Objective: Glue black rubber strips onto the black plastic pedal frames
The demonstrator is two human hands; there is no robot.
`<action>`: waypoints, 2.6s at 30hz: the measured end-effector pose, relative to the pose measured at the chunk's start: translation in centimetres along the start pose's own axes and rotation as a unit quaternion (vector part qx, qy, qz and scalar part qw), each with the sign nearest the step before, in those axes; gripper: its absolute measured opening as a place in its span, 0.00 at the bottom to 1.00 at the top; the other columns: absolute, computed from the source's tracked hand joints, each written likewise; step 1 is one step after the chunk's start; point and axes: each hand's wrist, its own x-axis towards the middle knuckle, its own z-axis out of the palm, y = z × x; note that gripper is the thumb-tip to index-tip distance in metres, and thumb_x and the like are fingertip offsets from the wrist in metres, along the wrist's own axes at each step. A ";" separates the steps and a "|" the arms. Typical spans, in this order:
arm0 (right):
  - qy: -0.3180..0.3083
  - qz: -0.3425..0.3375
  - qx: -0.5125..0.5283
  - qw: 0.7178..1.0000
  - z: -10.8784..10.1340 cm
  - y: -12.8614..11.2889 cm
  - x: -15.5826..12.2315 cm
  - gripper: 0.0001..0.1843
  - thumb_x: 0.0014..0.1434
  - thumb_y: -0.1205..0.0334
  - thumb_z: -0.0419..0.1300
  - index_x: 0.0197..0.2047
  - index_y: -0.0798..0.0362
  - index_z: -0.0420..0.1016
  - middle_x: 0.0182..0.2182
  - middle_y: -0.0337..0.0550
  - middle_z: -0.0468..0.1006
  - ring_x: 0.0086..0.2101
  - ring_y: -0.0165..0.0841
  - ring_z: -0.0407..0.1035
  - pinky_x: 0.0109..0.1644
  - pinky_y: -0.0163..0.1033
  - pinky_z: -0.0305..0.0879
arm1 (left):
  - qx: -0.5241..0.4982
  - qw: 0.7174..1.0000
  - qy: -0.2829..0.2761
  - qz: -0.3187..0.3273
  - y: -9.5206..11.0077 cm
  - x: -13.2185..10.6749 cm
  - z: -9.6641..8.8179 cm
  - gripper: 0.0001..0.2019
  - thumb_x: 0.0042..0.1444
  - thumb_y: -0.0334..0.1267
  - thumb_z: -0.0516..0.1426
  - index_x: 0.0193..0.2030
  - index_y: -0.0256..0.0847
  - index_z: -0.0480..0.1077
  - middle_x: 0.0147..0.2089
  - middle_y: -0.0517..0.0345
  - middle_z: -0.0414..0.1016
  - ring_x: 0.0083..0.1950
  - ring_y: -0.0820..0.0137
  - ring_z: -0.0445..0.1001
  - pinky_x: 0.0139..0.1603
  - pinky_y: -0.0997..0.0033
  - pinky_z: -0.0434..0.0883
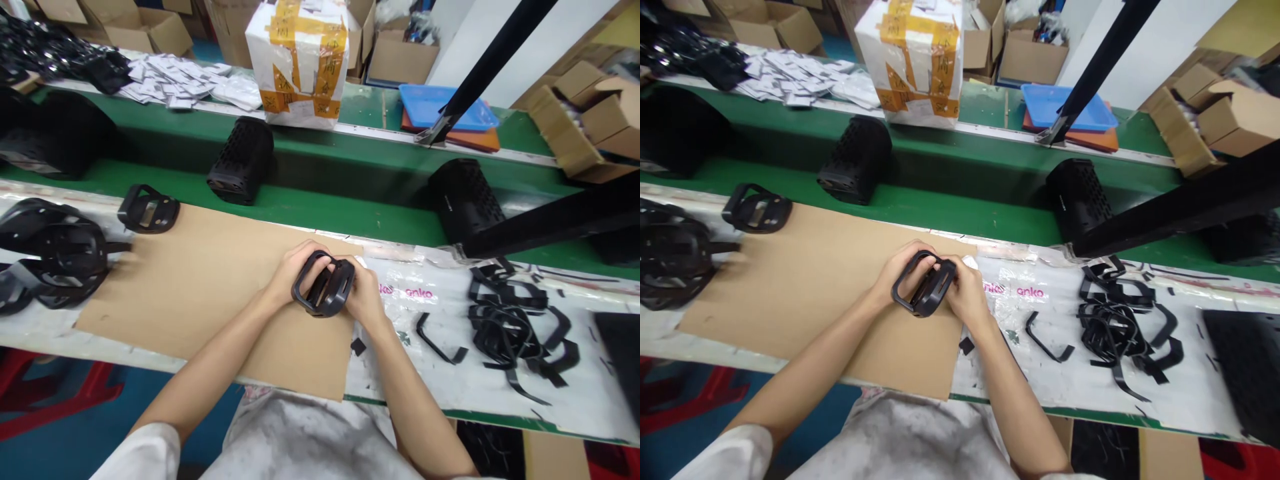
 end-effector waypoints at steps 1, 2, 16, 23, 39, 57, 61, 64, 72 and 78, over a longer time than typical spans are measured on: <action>-0.004 -0.001 -0.001 1.000 -0.1 0.0 0.1 0.15 0.73 0.53 0.58 0.51 0.50 0.82 0.43 0.44 0.86 0.38 0.40 0.80 0.43 0.39 0.75 | -0.004 1.000 -0.003 -0.004 -0.1 0.1 -0.1 0.11 0.74 0.45 0.55 0.44 0.42 0.74 0.42 0.54 0.80 0.43 0.65 0.79 0.49 0.66 0.75; -0.006 -0.005 -0.003 1.000 -0.2 0.0 0.1 0.15 0.73 0.53 0.58 0.52 0.50 0.82 0.43 0.44 0.86 0.39 0.40 0.80 0.43 0.39 0.75 | -0.006 1.000 -0.004 -0.006 -0.1 0.1 -0.2 0.11 0.73 0.45 0.55 0.45 0.42 0.74 0.42 0.54 0.80 0.43 0.65 0.79 0.49 0.66 0.75; 0.030 0.002 -0.011 0.999 0.2 0.0 -0.6 0.11 0.70 0.57 0.58 0.50 0.49 0.79 0.42 0.44 0.86 0.37 0.39 0.80 0.43 0.39 0.74 | 0.040 0.999 0.000 0.004 0.2 -0.4 0.3 0.11 0.75 0.43 0.52 0.46 0.42 0.73 0.43 0.54 0.78 0.44 0.65 0.78 0.49 0.66 0.75; 0.011 0.029 0.069 0.997 0.0 -0.2 0.1 0.15 0.67 0.47 0.66 0.44 0.51 0.80 0.39 0.45 0.85 0.36 0.39 0.79 0.40 0.40 0.76 | 0.020 1.000 0.002 -0.005 0.3 -0.1 0.0 0.11 0.74 0.44 0.54 0.45 0.42 0.73 0.43 0.54 0.79 0.44 0.65 0.78 0.49 0.66 0.75; 0.004 0.139 -0.096 0.986 -5.3 -2.7 -4.1 0.20 0.70 0.44 0.62 0.56 0.49 0.78 0.37 0.44 0.83 0.32 0.37 0.76 0.37 0.40 0.71 | 0.147 0.984 0.025 -0.096 -3.3 0.8 -1.1 0.17 0.69 0.41 0.55 0.27 0.41 0.66 0.27 0.59 0.70 0.30 0.68 0.69 0.35 0.68 0.65; -0.030 0.333 0.102 0.937 -6.2 -2.0 -12.1 0.25 0.71 0.34 0.57 0.44 0.50 0.71 0.18 0.30 0.62 0.15 0.28 0.54 0.18 0.33 0.51 | 0.288 0.953 -0.090 -0.029 -2.3 -0.5 1.1 0.29 0.64 0.34 0.58 0.73 0.36 0.64 0.79 0.35 0.56 0.80 0.44 0.52 0.79 0.37 0.54; -0.031 0.357 0.185 0.915 -4.1 -2.4 -13.4 0.28 0.67 0.31 0.61 0.43 0.51 0.73 0.22 0.32 0.65 0.15 0.24 0.49 0.15 0.32 0.46 | 0.294 0.948 -0.112 -0.046 -2.0 -0.4 1.2 0.32 0.64 0.32 0.56 0.75 0.34 0.61 0.81 0.38 0.53 0.83 0.46 0.47 0.82 0.39 0.48; -0.004 0.370 0.182 0.911 -3.0 -2.0 -13.3 0.33 0.65 0.30 0.63 0.54 0.53 0.77 0.23 0.32 0.63 0.17 0.24 0.48 0.16 0.31 0.48 | 0.288 0.949 -0.118 -0.055 -1.7 -0.4 1.3 0.33 0.63 0.31 0.56 0.75 0.34 0.60 0.82 0.40 0.51 0.84 0.47 0.44 0.82 0.40 0.46; 0.020 0.397 0.169 0.902 -3.3 -1.8 -12.5 0.45 0.60 0.28 0.66 0.66 0.55 0.73 0.26 0.36 0.69 0.18 0.26 0.51 0.17 0.32 0.48 | 0.296 0.947 -0.105 -0.068 -1.2 -1.0 1.8 0.34 0.62 0.31 0.56 0.76 0.32 0.59 0.82 0.39 0.51 0.84 0.49 0.44 0.83 0.40 0.46; 0.169 0.303 0.188 0.919 -2.5 -3.0 -13.7 0.26 0.67 0.33 0.63 0.46 0.50 0.73 0.27 0.34 0.67 0.17 0.24 0.52 0.16 0.30 0.48 | 0.302 0.944 -0.105 -0.075 -1.1 -1.0 2.0 0.34 0.63 0.32 0.56 0.76 0.32 0.58 0.82 0.40 0.52 0.84 0.50 0.45 0.83 0.41 0.46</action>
